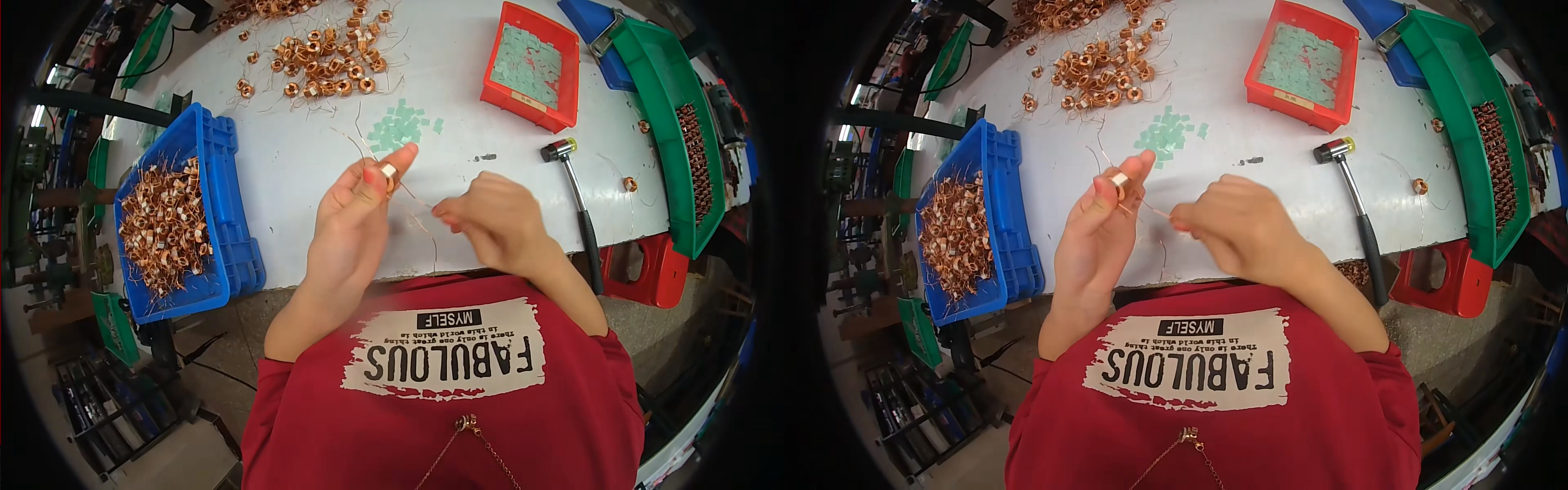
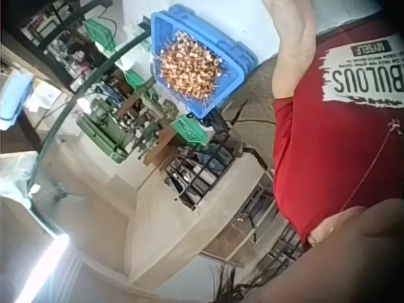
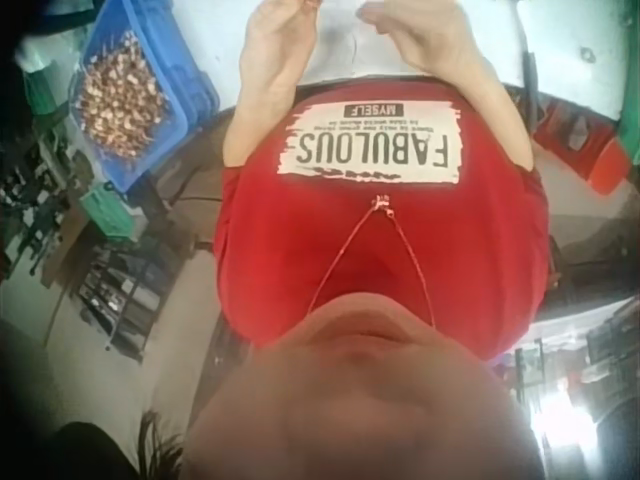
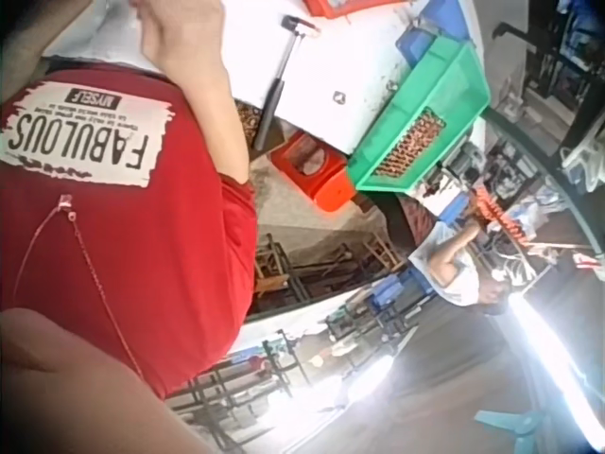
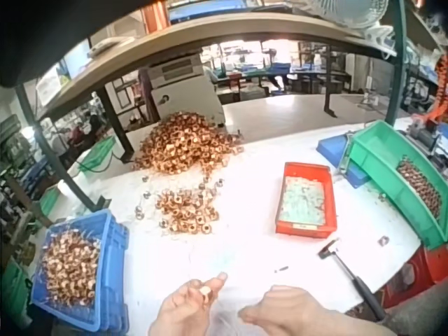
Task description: Assembling small copper induction coils by threading wires and using a hammer to secure components.
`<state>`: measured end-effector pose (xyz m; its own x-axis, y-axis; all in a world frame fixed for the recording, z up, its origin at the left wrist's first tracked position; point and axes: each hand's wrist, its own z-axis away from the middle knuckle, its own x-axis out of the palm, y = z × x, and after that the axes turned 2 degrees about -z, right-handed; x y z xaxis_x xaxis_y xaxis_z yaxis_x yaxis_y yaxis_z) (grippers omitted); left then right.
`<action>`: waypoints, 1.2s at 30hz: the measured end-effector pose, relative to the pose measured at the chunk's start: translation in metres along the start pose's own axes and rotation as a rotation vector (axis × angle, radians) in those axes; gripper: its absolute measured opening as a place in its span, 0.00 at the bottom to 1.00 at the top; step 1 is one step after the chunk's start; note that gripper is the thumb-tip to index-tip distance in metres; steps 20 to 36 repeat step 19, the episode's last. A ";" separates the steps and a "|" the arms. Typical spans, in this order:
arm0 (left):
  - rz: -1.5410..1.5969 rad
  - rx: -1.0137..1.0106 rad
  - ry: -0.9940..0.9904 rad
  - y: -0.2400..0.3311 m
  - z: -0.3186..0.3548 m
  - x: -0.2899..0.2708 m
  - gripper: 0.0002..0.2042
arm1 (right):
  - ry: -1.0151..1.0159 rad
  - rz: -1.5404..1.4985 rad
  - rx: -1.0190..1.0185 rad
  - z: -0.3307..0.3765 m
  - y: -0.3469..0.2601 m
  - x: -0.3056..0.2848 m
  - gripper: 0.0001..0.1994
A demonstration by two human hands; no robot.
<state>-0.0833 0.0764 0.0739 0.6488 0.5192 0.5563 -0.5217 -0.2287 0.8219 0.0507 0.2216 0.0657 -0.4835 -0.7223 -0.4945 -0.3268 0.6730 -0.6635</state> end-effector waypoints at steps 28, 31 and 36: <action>-0.703 0.125 -0.105 -0.013 0.002 0.032 0.31 | -0.184 -0.767 0.841 -0.022 -0.001 -0.022 0.14; -0.703 0.125 -0.105 -0.013 0.002 0.032 0.31 | -0.184 -0.767 0.841 -0.022 -0.001 -0.022 0.14; -0.703 0.125 -0.105 -0.013 0.002 0.032 0.31 | -0.184 -0.767 0.841 -0.022 -0.001 -0.022 0.14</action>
